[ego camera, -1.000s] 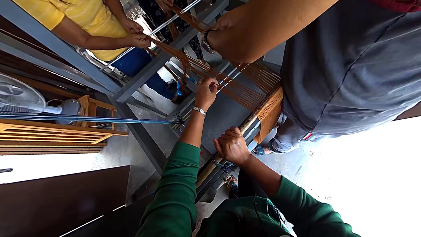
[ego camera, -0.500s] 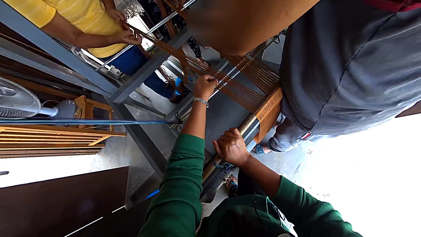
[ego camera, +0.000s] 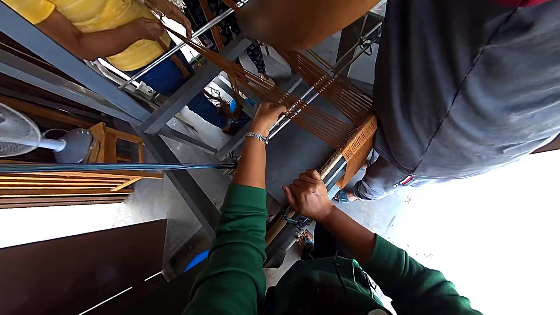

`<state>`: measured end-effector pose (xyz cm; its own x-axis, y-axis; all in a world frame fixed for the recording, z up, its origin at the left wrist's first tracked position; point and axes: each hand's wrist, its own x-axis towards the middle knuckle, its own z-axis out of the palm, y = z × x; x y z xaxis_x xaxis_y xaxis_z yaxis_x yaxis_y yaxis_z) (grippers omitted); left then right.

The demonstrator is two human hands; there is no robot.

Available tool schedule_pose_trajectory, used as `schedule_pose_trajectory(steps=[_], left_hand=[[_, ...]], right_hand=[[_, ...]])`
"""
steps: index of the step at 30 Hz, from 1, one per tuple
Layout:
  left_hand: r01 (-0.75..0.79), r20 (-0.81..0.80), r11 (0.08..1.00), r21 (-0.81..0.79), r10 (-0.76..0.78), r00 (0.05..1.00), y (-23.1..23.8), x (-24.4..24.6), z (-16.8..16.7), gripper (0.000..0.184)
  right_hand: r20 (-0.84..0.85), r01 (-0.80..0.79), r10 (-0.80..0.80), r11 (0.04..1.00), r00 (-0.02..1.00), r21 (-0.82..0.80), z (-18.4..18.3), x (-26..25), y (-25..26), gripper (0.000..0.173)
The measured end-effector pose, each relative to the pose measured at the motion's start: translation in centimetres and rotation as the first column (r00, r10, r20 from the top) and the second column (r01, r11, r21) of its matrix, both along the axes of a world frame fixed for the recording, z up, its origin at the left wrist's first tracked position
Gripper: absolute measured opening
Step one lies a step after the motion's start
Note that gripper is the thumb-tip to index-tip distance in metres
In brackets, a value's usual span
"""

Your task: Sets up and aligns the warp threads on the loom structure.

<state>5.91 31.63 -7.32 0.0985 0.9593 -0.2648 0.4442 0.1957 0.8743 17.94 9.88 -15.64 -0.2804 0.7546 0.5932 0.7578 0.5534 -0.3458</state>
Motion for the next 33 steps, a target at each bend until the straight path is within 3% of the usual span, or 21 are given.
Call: schedule_pose_trajectory(steps=[6, 13, 20, 28, 31, 33], left_hand=[[-0.06, 0.114, 0.996, -0.064, 0.067, 0.991, -0.4, 0.1, 0.1, 0.018], [-0.125, -0.021, 0.99, -0.059, 0.124, 0.992, 1.2, 1.3, -0.3, 0.021], [-0.093, 0.169, 0.996, 0.002, 0.091, 0.981, 1.3, 1.2, -0.7, 0.041], [-0.311, 0.074, 0.948, 0.071, 0.306, 0.949, 6.0, 0.4, -1.5, 0.043], [-0.472, 0.154, 0.878, 0.081, 0.456, 0.876, 7.2, -0.7, -1.6, 0.069], [-0.542, 0.242, 0.839, -0.041, 0.535, 0.81, 6.5, -0.8, -1.0, 0.086]], right_hand=[[0.01, -0.002, 0.002, 1.0, 1.0, -0.011, 0.1, 0.0, 0.0, 0.053], [0.007, -0.003, 0.004, 1.0, 1.0, -0.025, 0.1, -0.1, -0.1, 0.053], [0.007, -0.001, 0.001, 1.0, 1.0, -0.023, 0.0, 0.0, 0.0, 0.053], [0.022, 0.004, -0.004, 1.0, 1.0, -0.021, 0.1, 0.0, 0.0, 0.052], [0.019, 0.003, -0.002, 1.0, 1.0, -0.027, 0.1, 0.0, 0.0, 0.052], [0.016, 0.0, 0.0, 0.999, 1.0, -0.032, 0.2, 0.0, 0.0, 0.052]])
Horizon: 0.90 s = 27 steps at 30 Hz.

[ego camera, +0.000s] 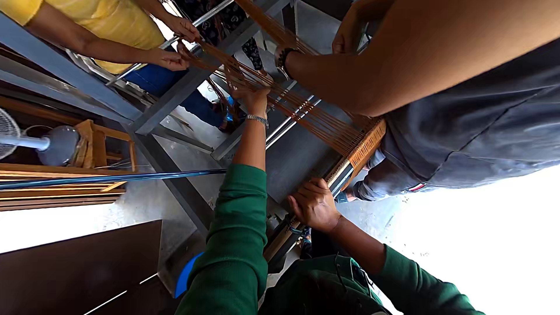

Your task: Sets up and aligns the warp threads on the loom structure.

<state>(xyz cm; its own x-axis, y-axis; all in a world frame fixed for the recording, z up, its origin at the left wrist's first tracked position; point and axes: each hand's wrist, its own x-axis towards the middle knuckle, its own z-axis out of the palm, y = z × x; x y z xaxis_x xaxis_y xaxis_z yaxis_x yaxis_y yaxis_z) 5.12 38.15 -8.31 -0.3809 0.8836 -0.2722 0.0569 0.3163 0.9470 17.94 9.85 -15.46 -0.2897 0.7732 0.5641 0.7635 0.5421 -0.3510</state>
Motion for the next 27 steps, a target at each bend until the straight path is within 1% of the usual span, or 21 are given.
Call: schedule_pose_trajectory(steps=[1, 2, 3, 4, 5, 6, 8, 11, 15, 19, 23, 25, 27], left_hand=[[0.008, 0.083, 0.998, -0.055, -0.003, 0.997, -0.8, 0.3, 0.4, 0.078], [0.046, 0.173, 0.993, -0.113, -0.026, 0.985, -1.7, 0.5, 0.5, 0.062], [0.132, 0.264, 0.977, -0.165, -0.085, 0.961, -2.3, 0.4, 0.2, 0.048], [0.232, 0.32, 0.951, -0.207, -0.158, 0.934, -2.7, 0.3, -0.2, 0.036], [0.335, 0.351, 0.913, -0.234, -0.242, 0.905, -2.9, 0.2, -0.4, 0.031], [0.405, 0.346, 0.879, -0.251, -0.309, 0.886, -3.1, 0.3, -0.4, 0.028], [0.467, 0.308, 0.844, -0.264, -0.385, 0.87, -3.5, 0.3, 0.0, 0.027], [0.517, 0.273, 0.813, -0.268, -0.45, 0.85, -3.8, -0.2, 0.7, 0.032], [0.512, 0.341, 0.825, -0.241, -0.422, 0.84, -4.3, -1.2, 0.5, 0.031], [0.492, 0.329, 0.837, -0.239, -0.407, 0.852, -4.5, -0.8, 0.0, 0.024], [0.522, 0.385, 0.829, -0.199, -0.424, 0.82, -4.1, -0.2, 0.7, 0.02], [0.512, 0.378, 0.841, -0.176, -0.422, 0.824, -3.8, 0.0, 0.5, 0.019], [0.48, 0.326, 0.86, -0.172, -0.41, 0.852, -3.5, 0.2, -0.1, 0.023]], right_hand=[[-0.003, -0.001, 0.001, 1.0, 1.0, -0.001, 0.0, 0.0, 0.0, 0.052], [-0.004, -0.002, 0.002, 1.0, 1.0, -0.001, 0.0, -0.1, 0.0, 0.052], [-0.002, -0.003, 0.003, 1.0, 1.0, -0.001, 0.0, -0.1, 0.0, 0.052], [0.0, -0.001, 0.001, 1.0, 1.0, -0.001, 0.0, -0.1, 0.0, 0.052], [0.002, -0.002, 0.002, 1.0, 1.0, -0.001, 0.0, 0.0, 0.0, 0.052], [0.004, -0.003, 0.003, 1.0, 1.0, -0.002, 0.0, 0.0, 0.0, 0.052], [0.004, -0.005, 0.005, 1.0, 1.0, -0.01, 0.0, 0.1, 0.0, 0.051], [0.004, -0.006, 0.006, 1.0, 1.0, -0.021, 0.0, 0.1, -0.1, 0.051], [0.004, 0.001, -0.001, 1.0, 1.0, -0.016, -0.1, 0.1, 0.0, 0.051], [-0.003, 0.004, -0.004, 1.0, 1.0, -0.015, -0.1, 0.0, 0.0, 0.051], [-0.002, 0.003, -0.004, 1.0, 1.0, -0.021, -0.2, 0.0, 0.0, 0.051], [0.0, 0.003, -0.003, 1.0, 1.0, -0.022, -0.2, 0.0, 0.0, 0.051], [0.002, 0.0, 0.0, 1.0, 1.0, -0.026, -0.1, 0.0, 0.0, 0.051]])
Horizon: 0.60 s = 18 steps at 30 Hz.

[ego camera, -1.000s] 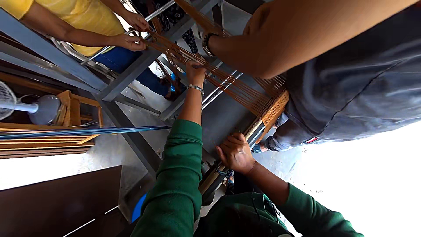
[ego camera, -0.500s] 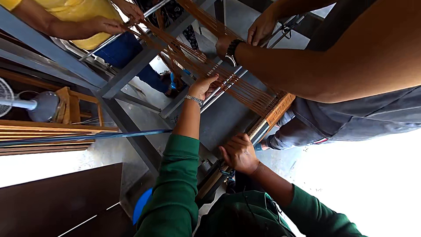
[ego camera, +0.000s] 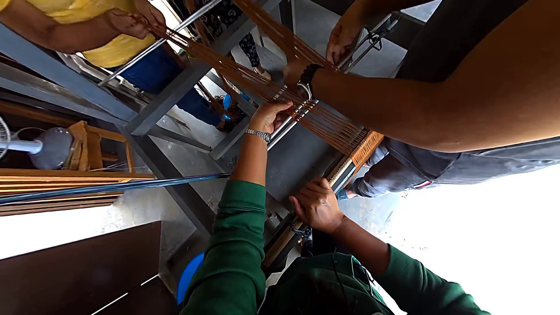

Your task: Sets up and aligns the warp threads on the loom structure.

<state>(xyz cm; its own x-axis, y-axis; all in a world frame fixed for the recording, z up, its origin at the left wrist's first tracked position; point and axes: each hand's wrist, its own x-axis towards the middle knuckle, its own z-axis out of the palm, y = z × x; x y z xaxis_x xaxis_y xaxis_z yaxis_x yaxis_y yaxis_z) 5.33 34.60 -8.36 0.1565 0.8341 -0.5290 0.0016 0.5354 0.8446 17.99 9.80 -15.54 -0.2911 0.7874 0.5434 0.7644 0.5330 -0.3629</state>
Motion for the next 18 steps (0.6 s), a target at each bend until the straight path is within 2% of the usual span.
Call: schedule_pose_trajectory(steps=[2, 5, 10, 13, 14, 16, 17, 18], left_hand=[[-0.041, -0.06, 0.999, 0.031, 0.043, 0.997, 0.3, 0.2, -0.5, 0.03], [-0.138, -0.068, 0.986, 0.092, 0.145, 0.987, 1.6, -0.5, -0.3, 0.021], [-0.405, 0.028, 0.899, 0.167, 0.406, 0.913, 5.5, -5.8, -0.1, 0.019], [-0.528, 0.078, 0.836, 0.149, 0.523, 0.849, 6.2, -6.5, 0.1, 0.023], [-0.495, 0.049, 0.86, 0.124, 0.493, 0.869, 5.7, -5.9, 0.1, 0.033], [-0.267, -0.044, 0.963, 0.041, 0.268, 0.962, 3.6, -3.9, 0.2, 0.065], [-0.092, -0.081, 0.996, 0.007, 0.093, 0.992, 2.4, -2.9, 0.1, 0.071], [0.096, -0.148, 0.995, 0.005, -0.094, 0.985, 1.1, -1.8, 0.2, 0.065]], right_hand=[[0.004, 0.002, -0.001, 1.0, 1.0, -0.003, 0.1, 0.0, 0.0, 0.051], [-0.002, 0.0, 0.0, 1.0, 1.0, -0.002, 0.1, 0.0, 0.0, 0.05], [0.001, -0.004, 0.004, 1.0, 1.0, 0.0, 0.1, 0.0, 0.1, 0.051], [-0.003, -0.002, 0.002, 1.0, 1.0, 0.001, 0.1, -0.2, 0.1, 0.051], [-0.006, -0.001, 0.001, 1.0, 1.0, 0.001, 0.1, -0.1, 0.1, 0.051], [-0.006, -0.003, 0.003, 1.0, 1.0, -0.005, 0.0, 0.0, 0.0, 0.051], [-0.004, -0.005, 0.005, 1.0, 1.0, -0.007, 0.0, 0.0, 0.0, 0.051], [0.003, -0.007, 0.007, 1.0, 1.0, -0.006, 0.0, 0.0, 0.0, 0.051]])
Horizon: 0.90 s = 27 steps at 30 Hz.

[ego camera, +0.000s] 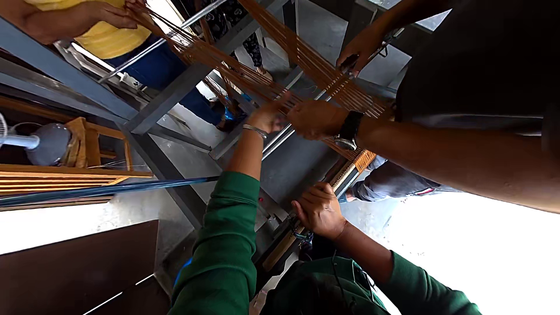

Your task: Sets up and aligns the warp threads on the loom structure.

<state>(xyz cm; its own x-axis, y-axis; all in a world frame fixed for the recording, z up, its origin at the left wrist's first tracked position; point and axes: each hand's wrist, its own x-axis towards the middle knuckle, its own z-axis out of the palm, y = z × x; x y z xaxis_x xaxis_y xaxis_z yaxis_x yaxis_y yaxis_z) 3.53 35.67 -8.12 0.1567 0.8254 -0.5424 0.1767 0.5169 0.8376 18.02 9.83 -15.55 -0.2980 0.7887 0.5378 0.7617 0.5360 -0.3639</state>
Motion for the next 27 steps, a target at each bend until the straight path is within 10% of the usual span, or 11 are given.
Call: schedule_pose_trajectory(steps=[3, 12, 15, 20, 27], left_hand=[[0.163, -0.039, 0.986, 0.012, -0.163, 0.986, -2.0, 2.3, 1.2, 0.023], [-0.439, 0.164, 0.895, 0.072, 0.424, 0.891, 6.1, -5.5, 0.2, 0.054], [-0.232, 0.054, 0.972, 0.029, 0.23, 0.972, 3.5, -4.3, 1.4, 0.068], [0.277, -0.079, 0.96, -0.041, -0.279, 0.957, -1.0, -0.4, 0.5, 0.024], [-0.022, 0.094, 0.999, -0.04, 0.026, 0.995, -2.1, -0.3, 0.2, 0.022]], right_hand=[[0.012, -0.003, 0.003, 1.0, 1.0, -0.004, 0.2, 0.1, 0.0, 0.052], [-0.003, -0.004, 0.004, 1.0, 1.0, 0.0, 0.3, 0.0, 0.1, 0.051], [-0.011, -0.012, 0.012, 1.0, 1.0, 0.003, 0.2, 0.0, 0.1, 0.052], [-0.009, -0.012, 0.012, 1.0, 1.0, 0.002, 0.4, 0.0, 0.1, 0.052], [0.005, -0.018, 0.018, 1.0, 1.0, 0.002, 0.3, 0.0, 0.2, 0.051]])
